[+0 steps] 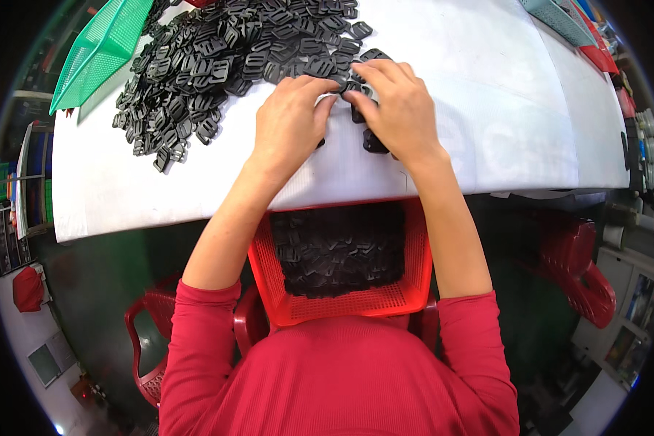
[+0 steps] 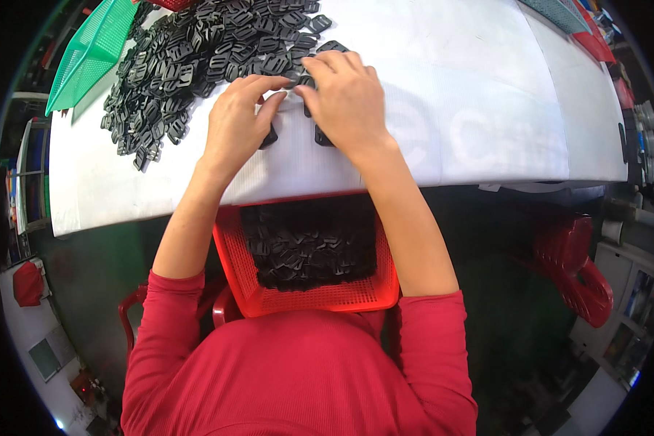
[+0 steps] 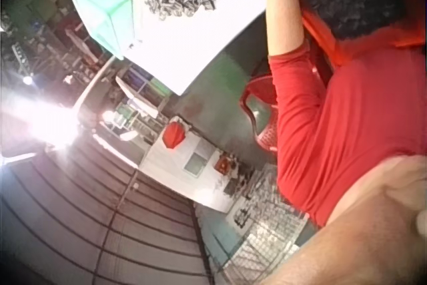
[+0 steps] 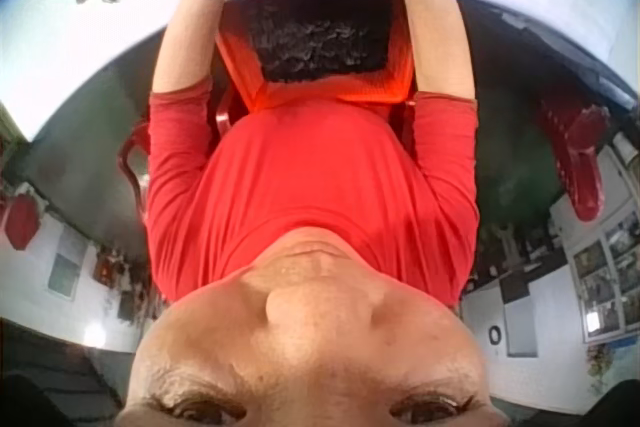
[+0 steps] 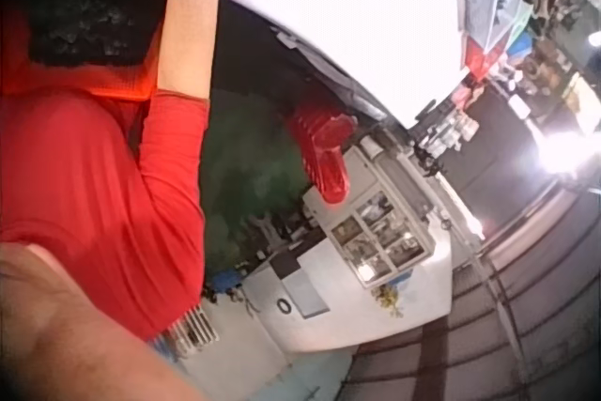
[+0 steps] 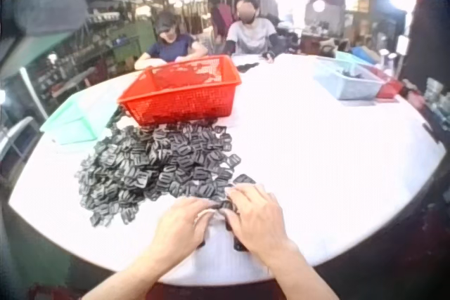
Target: The person sorts small black plastic buckles on a white table, picking them up and placing them into a red basket. They repeatedly gather the buckles from the table surface and transfer them into the basket.
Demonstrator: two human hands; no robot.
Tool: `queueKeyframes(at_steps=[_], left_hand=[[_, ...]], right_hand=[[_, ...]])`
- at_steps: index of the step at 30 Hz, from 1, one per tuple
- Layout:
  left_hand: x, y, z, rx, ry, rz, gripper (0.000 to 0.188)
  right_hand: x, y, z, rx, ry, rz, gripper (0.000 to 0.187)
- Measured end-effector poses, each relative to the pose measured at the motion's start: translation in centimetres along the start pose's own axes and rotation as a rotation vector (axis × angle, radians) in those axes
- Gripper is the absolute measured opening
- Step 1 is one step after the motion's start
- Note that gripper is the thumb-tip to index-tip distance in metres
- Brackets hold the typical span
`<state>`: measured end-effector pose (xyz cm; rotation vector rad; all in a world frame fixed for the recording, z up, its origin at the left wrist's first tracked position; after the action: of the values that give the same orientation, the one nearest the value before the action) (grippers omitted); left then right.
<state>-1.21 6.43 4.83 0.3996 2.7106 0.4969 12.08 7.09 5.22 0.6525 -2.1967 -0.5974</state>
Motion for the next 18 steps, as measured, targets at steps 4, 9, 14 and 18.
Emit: queueKeyframes(at_steps=[4, 9, 14, 18], left_hand=[[0.0, 0.2, 0.0, -0.014, 0.075, -0.126, 0.016], [1.1, -0.2, -0.4, -0.06, 0.038, -0.182, 0.015], [3.1, -0.7, -1.5, -0.083, -0.119, -0.289, 0.013], [2.5, -0.8, -1.6, -0.077, -0.087, -0.265, 0.015]], right_hand=[[0.7, 0.7, 3.3, 0.166, -0.241, -0.119, 0.019], [2.0, 0.6, 4.0, 0.194, -0.265, -0.227, 0.013], [3.4, 0.7, 5.4, 0.207, -0.232, -0.341, 0.01], [3.1, 1.2, 4.6, 0.138, -0.252, -0.322, 0.007]])
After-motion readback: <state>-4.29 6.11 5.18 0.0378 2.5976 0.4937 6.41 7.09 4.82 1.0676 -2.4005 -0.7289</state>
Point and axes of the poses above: each hand's wrist, its own y-axis towards the middle knuckle, its own z-axis out of the palm, x = y × z, the point moved 9 cm from there along y, towards the middle knuckle, and after that the axes turned 14 degrees about y, right-handed, at the moved point
